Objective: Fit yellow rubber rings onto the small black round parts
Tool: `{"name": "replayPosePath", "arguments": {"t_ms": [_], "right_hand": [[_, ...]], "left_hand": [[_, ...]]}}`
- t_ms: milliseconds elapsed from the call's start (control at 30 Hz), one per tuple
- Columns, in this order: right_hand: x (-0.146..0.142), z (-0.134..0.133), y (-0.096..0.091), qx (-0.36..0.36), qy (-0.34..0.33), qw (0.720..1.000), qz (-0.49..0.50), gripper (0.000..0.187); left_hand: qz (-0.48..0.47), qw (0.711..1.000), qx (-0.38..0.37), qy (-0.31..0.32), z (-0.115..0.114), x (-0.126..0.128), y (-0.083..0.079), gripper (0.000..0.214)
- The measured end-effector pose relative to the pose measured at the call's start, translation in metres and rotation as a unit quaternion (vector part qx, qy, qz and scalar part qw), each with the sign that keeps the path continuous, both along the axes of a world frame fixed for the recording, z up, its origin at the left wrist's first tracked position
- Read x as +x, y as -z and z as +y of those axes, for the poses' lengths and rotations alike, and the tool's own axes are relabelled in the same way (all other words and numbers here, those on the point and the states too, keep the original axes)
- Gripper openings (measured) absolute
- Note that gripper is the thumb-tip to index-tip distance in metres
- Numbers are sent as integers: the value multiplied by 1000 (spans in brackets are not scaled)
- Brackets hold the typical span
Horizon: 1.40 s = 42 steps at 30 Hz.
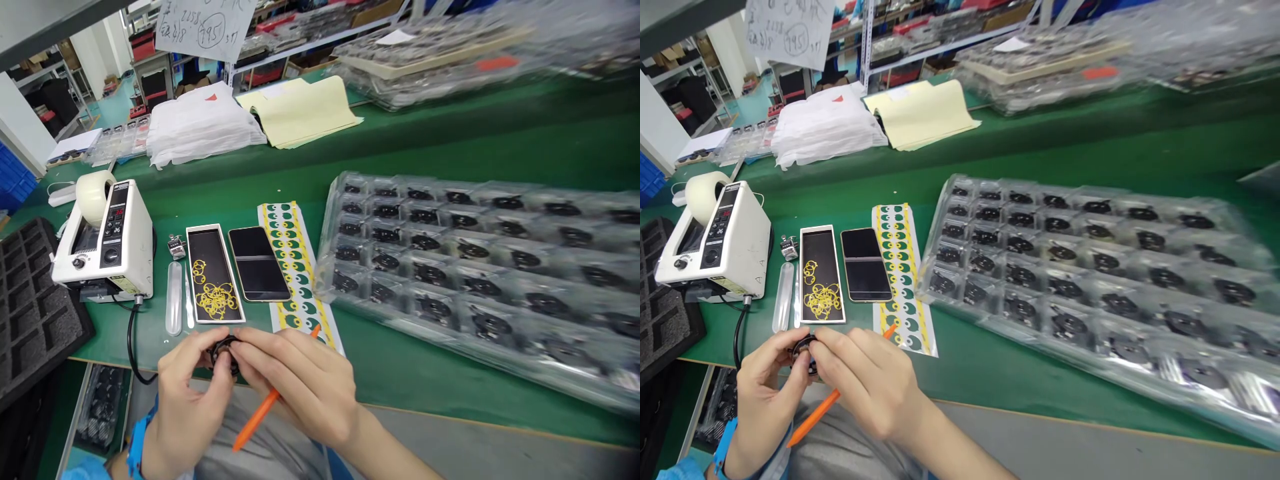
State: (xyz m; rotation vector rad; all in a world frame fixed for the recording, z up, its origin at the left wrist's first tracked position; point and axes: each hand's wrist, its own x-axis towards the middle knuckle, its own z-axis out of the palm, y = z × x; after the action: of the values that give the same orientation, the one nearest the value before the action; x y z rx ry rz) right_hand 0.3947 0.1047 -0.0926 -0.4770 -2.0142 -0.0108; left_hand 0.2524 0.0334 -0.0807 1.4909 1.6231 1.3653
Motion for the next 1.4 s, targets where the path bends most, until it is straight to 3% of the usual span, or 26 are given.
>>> {"name": "replayPosePath", "arguments": {"t_ms": [333, 667, 1033, 1267, 1400], "right_hand": [[-2, -5, 2, -9, 20, 1000, 9, 11], [-7, -5, 9, 0, 38, 999, 36, 10], [-14, -10, 9, -57, 49, 994, 74, 12], [-14, -12, 2, -209, -40, 972, 100, 18], [-10, -14, 4, -261, -74, 955, 119, 18]], "left_hand": [[59, 996, 63, 5, 2, 1, -3, 35], [49, 998, 49, -11, 3, 3, -5, 31], [63, 996, 57, 11, 7, 0, -2, 28], [-105, 994, -33, -15, 21, -8, -1, 7], [-218, 973, -70, 27, 24, -16, 5, 10]]}}
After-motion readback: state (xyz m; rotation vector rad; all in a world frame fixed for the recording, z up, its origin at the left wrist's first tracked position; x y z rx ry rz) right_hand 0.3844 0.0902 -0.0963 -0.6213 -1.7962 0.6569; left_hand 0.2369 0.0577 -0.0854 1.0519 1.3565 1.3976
